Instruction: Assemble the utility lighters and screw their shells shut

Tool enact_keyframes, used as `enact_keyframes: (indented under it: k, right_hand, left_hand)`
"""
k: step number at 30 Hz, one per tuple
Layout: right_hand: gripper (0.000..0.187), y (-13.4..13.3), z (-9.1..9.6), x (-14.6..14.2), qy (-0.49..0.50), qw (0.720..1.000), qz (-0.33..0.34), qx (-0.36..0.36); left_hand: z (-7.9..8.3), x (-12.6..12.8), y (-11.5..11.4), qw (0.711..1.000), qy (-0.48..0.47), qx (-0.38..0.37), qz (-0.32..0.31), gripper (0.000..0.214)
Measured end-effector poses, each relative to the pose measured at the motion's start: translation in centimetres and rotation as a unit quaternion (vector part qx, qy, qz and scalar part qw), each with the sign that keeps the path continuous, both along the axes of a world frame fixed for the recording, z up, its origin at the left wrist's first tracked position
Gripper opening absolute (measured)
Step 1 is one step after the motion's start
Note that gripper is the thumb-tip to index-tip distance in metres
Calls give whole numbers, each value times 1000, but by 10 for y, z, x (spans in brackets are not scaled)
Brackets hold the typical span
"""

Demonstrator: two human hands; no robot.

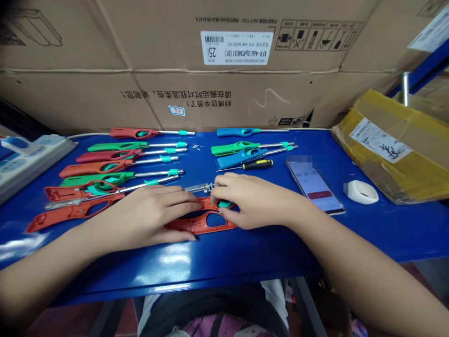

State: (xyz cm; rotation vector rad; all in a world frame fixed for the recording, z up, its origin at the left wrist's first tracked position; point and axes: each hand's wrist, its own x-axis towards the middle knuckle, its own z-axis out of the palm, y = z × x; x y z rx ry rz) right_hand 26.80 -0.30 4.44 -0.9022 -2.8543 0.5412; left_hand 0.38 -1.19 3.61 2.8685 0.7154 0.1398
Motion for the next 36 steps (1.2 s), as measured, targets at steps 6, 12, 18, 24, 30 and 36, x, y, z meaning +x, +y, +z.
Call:
enact_keyframes:
  k: [6,12,18,24,30,36]
  right_hand:
    - [12,1,-1,3,-29,999,-31,-3]
    - [19,11,-11,-2,19,987,-120,101]
    - [5,16,-32,-11,57,984,-160,54]
    - [5,15,-34,-14,101,981,-158,48]
    - [13,18,-24,-8,101,982,-137,79]
    - [9,20,-16,1,77,992,-92,38]
  left_hand:
    - [-4,-1,1,1000,-19,12,19,65]
    - [-10,2,5,990,-90,40,99,44]
    - [-29,3,17,972,-137,4,192,29]
    - [-33,3,22,963,-181,-50,192,17]
    - [-24,2,19,968,-205,-3,145,21]
    - [-18,5,13,976,-182,4,122,22]
